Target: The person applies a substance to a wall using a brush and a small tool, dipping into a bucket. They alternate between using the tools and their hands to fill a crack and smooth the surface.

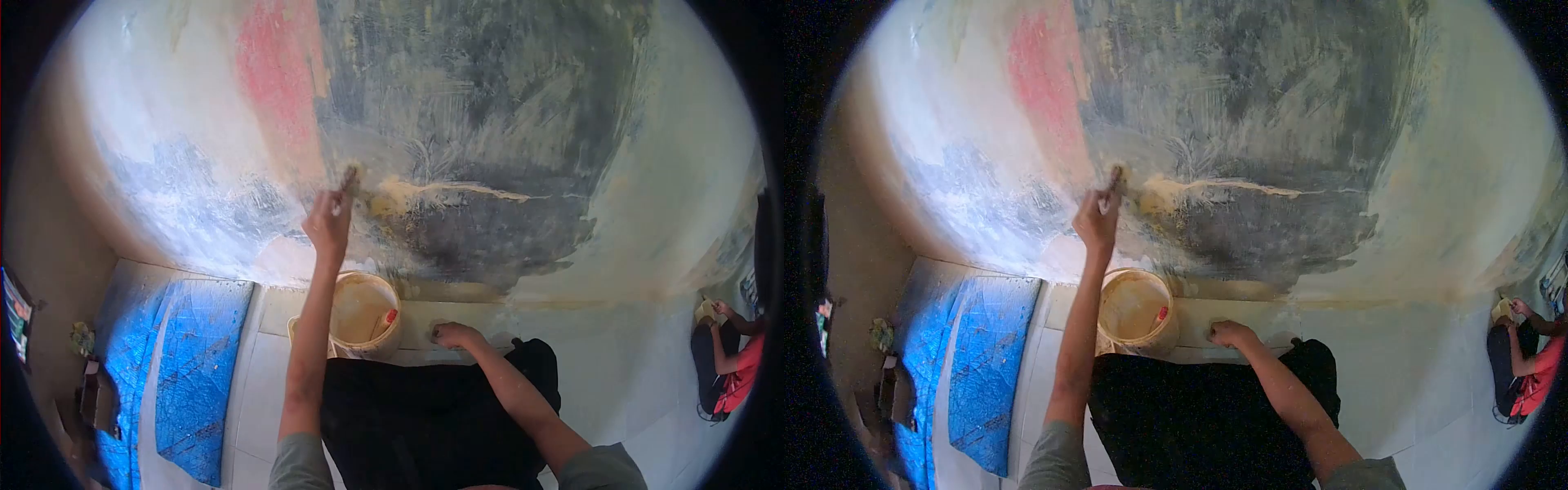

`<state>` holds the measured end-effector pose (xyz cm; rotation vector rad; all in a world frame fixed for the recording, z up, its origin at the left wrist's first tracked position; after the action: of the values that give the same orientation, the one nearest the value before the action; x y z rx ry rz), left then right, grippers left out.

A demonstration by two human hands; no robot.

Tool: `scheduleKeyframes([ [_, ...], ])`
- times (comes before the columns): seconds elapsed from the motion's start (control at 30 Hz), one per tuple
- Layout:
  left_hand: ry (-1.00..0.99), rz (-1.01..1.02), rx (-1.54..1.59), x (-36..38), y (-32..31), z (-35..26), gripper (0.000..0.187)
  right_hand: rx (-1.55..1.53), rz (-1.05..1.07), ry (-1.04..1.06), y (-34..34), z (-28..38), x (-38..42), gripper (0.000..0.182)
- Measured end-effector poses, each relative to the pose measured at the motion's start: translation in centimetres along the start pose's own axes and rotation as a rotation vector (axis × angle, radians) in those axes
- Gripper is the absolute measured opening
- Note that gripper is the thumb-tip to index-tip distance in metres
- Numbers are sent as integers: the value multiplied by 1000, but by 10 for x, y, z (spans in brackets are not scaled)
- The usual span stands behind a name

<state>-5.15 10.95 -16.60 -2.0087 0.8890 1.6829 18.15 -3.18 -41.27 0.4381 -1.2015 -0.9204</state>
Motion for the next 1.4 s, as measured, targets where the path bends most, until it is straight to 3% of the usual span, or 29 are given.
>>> scheduleKeyframes([
  [0.2, 109, -218, 91, -84, 3, -6, 8, 104, -14, 73, -3, -3, -6, 47],
  [0.27, 83, -176, 148, -57, -7, -8, 8, 73, 1, 4, 8, 12, 12, 45],
  [0.37, 45, -45, 169, -5, -14, -14, 9, 99, 14, 59, -2, 0, -9, 45],
  [0.43, -10, -15, 91, -13, -4, -8, 10, 104, 49, 15, 2, 1, -5, 46],
  [0.5, 174, -134, 66, -38, 1, 4, 10, 96, 92, -22, 1, -1, -2, 47],
  [0.63, 286, -326, 113, -63, -5, 18, 10, 67, 26, 25, -1, -1, -9, 48],
  [0.7, 41, -249, 99, -45, -13, -3, 11, 45, 27, 40, 0, 1, -6, 48],
  [0.8, -222, 102, 105, -9, -9, -17, 13, 24, -28, 95, 3, 0, -2, 47],
  [0.83, -219, 104, 107, -13, -6, -12, 13, 0, -7, 66, 3, -1, -2, 47],
  [0.93, 176, -129, 3, -46, 3, 15, 8, -10, 43, 14, 1, 0, -3, 45],
  [0.97, 174, -129, 1, -50, 0, 14, 8, 17, 62, -9, 3, 2, -3, 45],
  [1.03, 120, -234, 74, -51, -10, 7, 7, 11, 49, 21, -5, -4, -13, 44],
  [1.1, -40, -11, 202, -33, -12, -8, 6, 7, 39, 54, -5, -7, -18, 44],
  [1.17, -255, 176, 131, -30, -1, -14, 7, -50, -62, 85, -1, 1, -3, 41],
  [1.23, -27, 94, -49, -49, 1, 7, 9, -52, -34, 51, 7, 8, 10, 41],
  [1.27, 87, -160, 34, -64, 3, 16, 8, -57, -7, 15, 9, 9, 15, 40],
  [1.37, 126, -247, 100, -67, -6, 3, 7, -3, 49, 16, 10, 9, 12, 42],
  [1.4, 10, -139, 130, -55, -9, -1, 7, 4, 48, 21, 12, 10, 11, 42],
])
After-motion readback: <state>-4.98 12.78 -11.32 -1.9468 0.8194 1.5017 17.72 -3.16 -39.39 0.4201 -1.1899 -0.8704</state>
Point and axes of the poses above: each hand's wrist, its own x-axis away from the middle knuckle, its own y-axis out of the back of the hand, z = x × y, the point moved 1 cm from there along -x, towards the middle knuckle, and after that the axes turned 6 degrees about -y, right-handed, at the moved point
